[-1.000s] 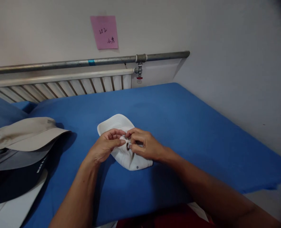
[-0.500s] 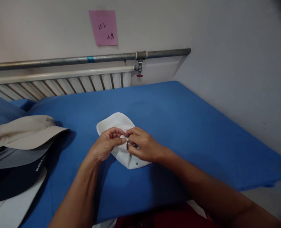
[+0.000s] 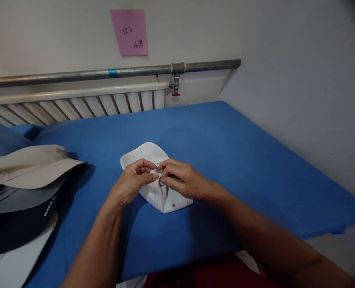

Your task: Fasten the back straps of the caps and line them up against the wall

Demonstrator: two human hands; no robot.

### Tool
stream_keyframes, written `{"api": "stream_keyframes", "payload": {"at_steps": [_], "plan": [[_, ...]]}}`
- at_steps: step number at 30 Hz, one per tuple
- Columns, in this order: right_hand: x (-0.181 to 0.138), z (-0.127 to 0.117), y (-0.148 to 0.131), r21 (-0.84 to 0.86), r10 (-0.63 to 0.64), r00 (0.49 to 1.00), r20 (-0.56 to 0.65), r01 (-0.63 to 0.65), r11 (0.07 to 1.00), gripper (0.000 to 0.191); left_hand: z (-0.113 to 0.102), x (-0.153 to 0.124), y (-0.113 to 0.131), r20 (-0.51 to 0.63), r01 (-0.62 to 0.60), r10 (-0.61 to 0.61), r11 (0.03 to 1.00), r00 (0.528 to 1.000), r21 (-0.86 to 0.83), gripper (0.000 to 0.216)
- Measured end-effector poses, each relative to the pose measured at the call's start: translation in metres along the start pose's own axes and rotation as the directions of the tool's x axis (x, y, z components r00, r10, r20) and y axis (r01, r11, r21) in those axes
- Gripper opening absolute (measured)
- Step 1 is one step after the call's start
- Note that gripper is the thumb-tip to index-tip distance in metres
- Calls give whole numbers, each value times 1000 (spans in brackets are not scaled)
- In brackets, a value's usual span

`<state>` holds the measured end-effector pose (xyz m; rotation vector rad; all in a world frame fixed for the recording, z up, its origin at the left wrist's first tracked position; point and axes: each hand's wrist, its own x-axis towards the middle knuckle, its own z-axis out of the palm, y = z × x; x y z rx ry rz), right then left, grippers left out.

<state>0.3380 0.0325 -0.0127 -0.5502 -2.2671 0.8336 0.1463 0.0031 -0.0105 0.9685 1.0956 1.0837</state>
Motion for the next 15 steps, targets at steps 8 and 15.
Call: {"api": "stream_keyframes", "payload": {"at_steps": [8, 15], "plan": [[2, -4, -4, 76, 98, 995, -31, -95, 993, 11, -6, -1, 3, 3, -12, 12, 1000, 1000, -9, 25], [3, -15, 2, 228, 305, 934, 188, -343, 911, 28, -6, -3, 4, 40, -20, 21, 999, 999, -28, 25]]}}
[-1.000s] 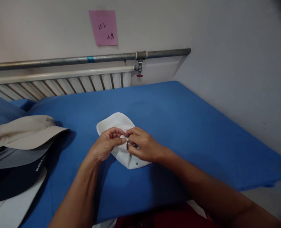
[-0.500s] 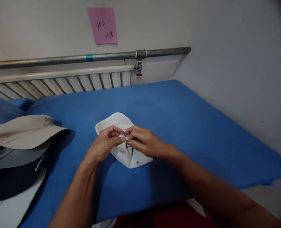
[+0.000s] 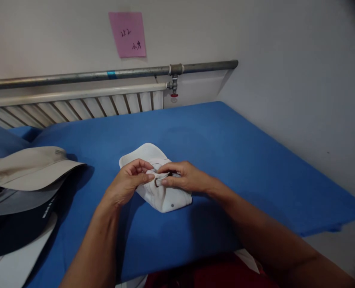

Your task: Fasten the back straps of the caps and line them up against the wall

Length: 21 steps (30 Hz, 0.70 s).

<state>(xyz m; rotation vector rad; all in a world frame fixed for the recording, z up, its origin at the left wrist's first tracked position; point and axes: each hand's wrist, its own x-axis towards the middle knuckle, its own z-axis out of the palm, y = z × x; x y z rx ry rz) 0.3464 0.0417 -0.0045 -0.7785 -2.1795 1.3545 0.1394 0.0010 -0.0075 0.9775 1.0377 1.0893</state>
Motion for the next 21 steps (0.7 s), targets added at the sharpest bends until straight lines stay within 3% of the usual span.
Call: {"api": "stream_keyframes", "payload": {"at_steps": [4, 10, 15, 21], "plan": [[1, 3, 1, -1, -15, 1000, -1, 15, 1000, 25, 0, 0, -2, -3, -3, 3, 1000, 1000, 17, 24], [1, 9, 1, -190, -90, 994, -67, 76, 979, 16, 0, -1, -2, 3, -9, 8, 998, 1000, 62, 22], [2, 10, 2, -234, -194, 979, -63, 175, 957, 12, -2, 0, -2, 26, -16, 14, 995, 1000, 95, 22], [-1, 3, -1, -346, -240, 967, -87, 197, 917, 13, -4, -5, 3, 95, -161, 138, 937, 986, 309, 14]]}}
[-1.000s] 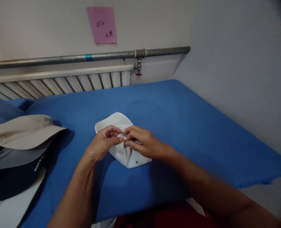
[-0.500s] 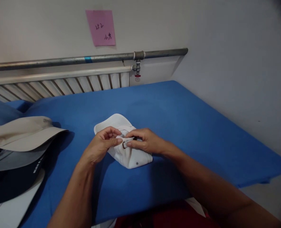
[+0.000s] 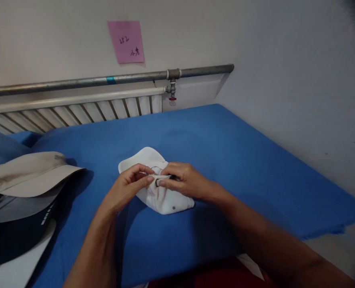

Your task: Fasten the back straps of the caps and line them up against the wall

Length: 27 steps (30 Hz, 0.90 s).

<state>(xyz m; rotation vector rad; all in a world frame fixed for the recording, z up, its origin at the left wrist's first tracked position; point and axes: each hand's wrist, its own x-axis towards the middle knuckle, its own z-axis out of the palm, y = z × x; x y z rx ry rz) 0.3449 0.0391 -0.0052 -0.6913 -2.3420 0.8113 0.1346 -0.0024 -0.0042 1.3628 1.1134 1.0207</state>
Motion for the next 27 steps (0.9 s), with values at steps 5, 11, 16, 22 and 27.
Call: {"api": "stream_keyframes", "payload": {"at_steps": [5, 11, 16, 22, 27], "plan": [[-2, -7, -2, -65, 58, 997, -52, -61, 996, 16, 4, -2, 7, 33, -77, 70, 955, 997, 285, 27], [-3, -16, -5, 149, 195, 978, 71, -204, 968, 18, 1, -4, 7, 146, 37, -67, 979, 987, 201, 18], [-3, -13, -6, 279, 262, 948, 180, -305, 911, 22, -1, -7, 12, 260, 80, -129, 978, 957, 190, 19], [-3, -13, -7, 315, 228, 941, 249, -301, 900, 19, 1, -8, 13, 253, 48, -125, 956, 959, 289, 28], [-3, -21, -9, 367, 248, 928, 277, -341, 865, 15, -3, -8, 14, 272, 35, -120, 954, 955, 298, 28]]}}
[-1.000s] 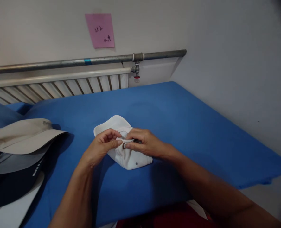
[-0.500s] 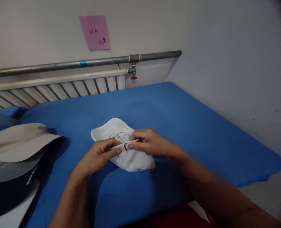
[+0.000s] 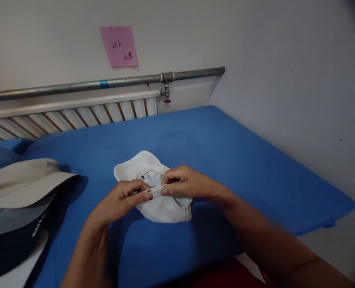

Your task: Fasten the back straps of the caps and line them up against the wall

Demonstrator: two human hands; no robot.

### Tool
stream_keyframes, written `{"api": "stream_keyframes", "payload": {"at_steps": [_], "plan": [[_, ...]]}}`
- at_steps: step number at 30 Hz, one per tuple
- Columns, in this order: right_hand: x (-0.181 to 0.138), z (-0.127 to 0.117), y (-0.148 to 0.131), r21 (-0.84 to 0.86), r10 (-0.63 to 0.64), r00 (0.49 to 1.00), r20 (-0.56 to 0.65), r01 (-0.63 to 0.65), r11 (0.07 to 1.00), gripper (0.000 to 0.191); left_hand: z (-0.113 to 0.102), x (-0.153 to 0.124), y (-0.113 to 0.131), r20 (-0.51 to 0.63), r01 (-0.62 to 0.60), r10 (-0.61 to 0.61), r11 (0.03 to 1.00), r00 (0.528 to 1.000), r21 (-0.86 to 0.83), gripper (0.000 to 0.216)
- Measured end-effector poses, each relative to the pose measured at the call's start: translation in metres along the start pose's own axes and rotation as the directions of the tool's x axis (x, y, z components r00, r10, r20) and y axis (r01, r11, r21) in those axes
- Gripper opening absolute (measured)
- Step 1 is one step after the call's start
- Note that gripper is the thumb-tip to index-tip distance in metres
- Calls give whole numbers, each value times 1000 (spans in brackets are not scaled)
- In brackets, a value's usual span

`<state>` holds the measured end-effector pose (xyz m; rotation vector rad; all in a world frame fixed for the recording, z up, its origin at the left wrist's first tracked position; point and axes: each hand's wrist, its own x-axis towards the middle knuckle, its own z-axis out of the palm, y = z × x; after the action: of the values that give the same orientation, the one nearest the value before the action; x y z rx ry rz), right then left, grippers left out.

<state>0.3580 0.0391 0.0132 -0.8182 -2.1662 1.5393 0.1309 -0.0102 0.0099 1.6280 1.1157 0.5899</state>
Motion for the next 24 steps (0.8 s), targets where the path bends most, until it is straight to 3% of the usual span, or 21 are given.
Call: {"api": "stream_keyframes", "payload": {"at_steps": [5, 9, 14, 20, 24], "plan": [[2, 5, 1, -21, -59, 998, -27, 59, 998, 16, 5, 2, 7, -2, -13, 13, 993, 1000, 116, 24], [-2, -6, 4, 216, 20, 1000, 20, -24, 976, 28, -4, -4, 1, 53, 9, -6, 999, 999, -52, 22], [-6, -21, 10, 427, -44, 998, 39, 23, 904, 30, -18, -14, -4, 83, -57, 69, 989, 994, -140, 17], [-3, -5, 4, 442, -79, 997, 2, 70, 894, 17, -15, -12, 4, 252, -146, 146, 989, 957, -20, 19], [-5, -3, -1, 383, -82, 996, 27, 66, 921, 13, -16, -12, 5, 311, -227, 230, 973, 922, -47, 16]]}}
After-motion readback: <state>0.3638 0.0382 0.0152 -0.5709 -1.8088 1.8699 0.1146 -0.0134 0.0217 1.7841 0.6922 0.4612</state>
